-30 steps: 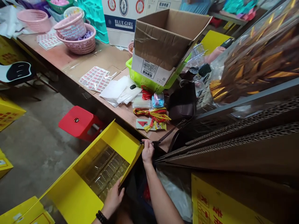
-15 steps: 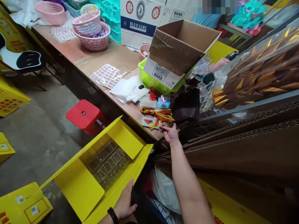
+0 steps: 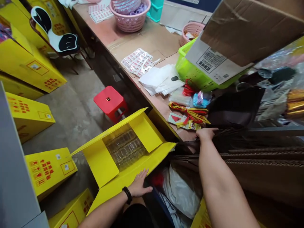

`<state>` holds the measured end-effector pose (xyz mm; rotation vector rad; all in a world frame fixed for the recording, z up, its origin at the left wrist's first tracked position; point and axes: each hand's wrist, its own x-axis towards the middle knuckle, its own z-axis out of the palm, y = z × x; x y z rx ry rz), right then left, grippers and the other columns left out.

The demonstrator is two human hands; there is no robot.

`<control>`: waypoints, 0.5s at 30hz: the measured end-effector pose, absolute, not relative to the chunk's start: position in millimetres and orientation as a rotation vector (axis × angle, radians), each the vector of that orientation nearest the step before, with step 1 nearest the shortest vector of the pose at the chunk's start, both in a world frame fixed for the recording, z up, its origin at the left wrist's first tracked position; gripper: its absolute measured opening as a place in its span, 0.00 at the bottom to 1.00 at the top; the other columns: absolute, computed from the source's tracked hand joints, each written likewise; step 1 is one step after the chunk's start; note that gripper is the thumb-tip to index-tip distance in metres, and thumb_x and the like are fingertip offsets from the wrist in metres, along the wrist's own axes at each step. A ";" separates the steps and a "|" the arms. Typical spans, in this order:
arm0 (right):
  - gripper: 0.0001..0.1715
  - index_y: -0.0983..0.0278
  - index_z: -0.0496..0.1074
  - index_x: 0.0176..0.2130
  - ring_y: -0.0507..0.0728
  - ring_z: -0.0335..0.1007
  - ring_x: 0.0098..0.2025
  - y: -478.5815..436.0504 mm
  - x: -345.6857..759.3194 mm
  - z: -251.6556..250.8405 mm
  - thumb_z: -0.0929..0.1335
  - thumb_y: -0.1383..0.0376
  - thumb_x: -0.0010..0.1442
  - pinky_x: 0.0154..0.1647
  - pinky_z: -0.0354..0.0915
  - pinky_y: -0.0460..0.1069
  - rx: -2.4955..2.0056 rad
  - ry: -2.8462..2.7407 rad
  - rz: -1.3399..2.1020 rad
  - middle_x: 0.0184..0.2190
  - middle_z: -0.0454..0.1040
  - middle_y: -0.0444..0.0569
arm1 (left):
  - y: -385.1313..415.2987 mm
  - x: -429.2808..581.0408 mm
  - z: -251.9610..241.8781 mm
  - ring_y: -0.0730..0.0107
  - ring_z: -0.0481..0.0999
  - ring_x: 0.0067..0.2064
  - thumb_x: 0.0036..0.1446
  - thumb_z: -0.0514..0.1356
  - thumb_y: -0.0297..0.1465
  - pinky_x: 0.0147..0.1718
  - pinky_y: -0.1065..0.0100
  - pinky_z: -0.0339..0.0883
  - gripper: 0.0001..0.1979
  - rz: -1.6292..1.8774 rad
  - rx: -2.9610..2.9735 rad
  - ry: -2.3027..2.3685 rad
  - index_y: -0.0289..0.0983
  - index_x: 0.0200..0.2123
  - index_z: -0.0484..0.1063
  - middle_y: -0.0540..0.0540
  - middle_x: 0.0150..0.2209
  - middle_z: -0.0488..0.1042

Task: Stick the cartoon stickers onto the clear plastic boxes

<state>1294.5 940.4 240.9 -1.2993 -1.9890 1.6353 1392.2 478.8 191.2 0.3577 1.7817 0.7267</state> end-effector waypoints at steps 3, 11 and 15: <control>0.31 0.67 0.56 0.62 0.75 0.46 0.67 908.6 1295.4 252.4 0.61 0.70 0.60 0.65 0.39 0.72 -1.286 -2.092 1.380 0.53 0.64 0.68 | 475.6 1376.8 182.8 0.55 0.60 0.69 0.67 0.51 0.48 0.68 0.51 0.52 0.31 0.758 0.179 1.850 0.38 0.68 0.59 0.38 0.69 0.59; 0.15 0.66 0.75 0.44 0.64 0.69 0.53 667.0 1265.9 182.6 0.70 0.59 0.60 0.60 0.61 0.62 -0.359 -3.119 1.448 0.43 0.76 0.57 | 464.7 1357.0 150.1 0.48 0.61 0.67 0.64 0.60 0.41 0.65 0.40 0.52 0.26 0.486 -0.163 2.021 0.36 0.61 0.66 0.37 0.67 0.61; 0.23 0.62 0.75 0.43 0.60 0.73 0.49 630.3 1257.6 138.8 0.67 0.47 0.63 0.57 0.65 0.64 -0.442 -3.084 1.556 0.40 0.77 0.50 | 447.9 1342.7 138.9 0.45 0.44 0.73 0.63 0.61 0.43 0.68 0.38 0.36 0.31 0.321 -0.076 2.083 0.38 0.64 0.63 0.39 0.72 0.50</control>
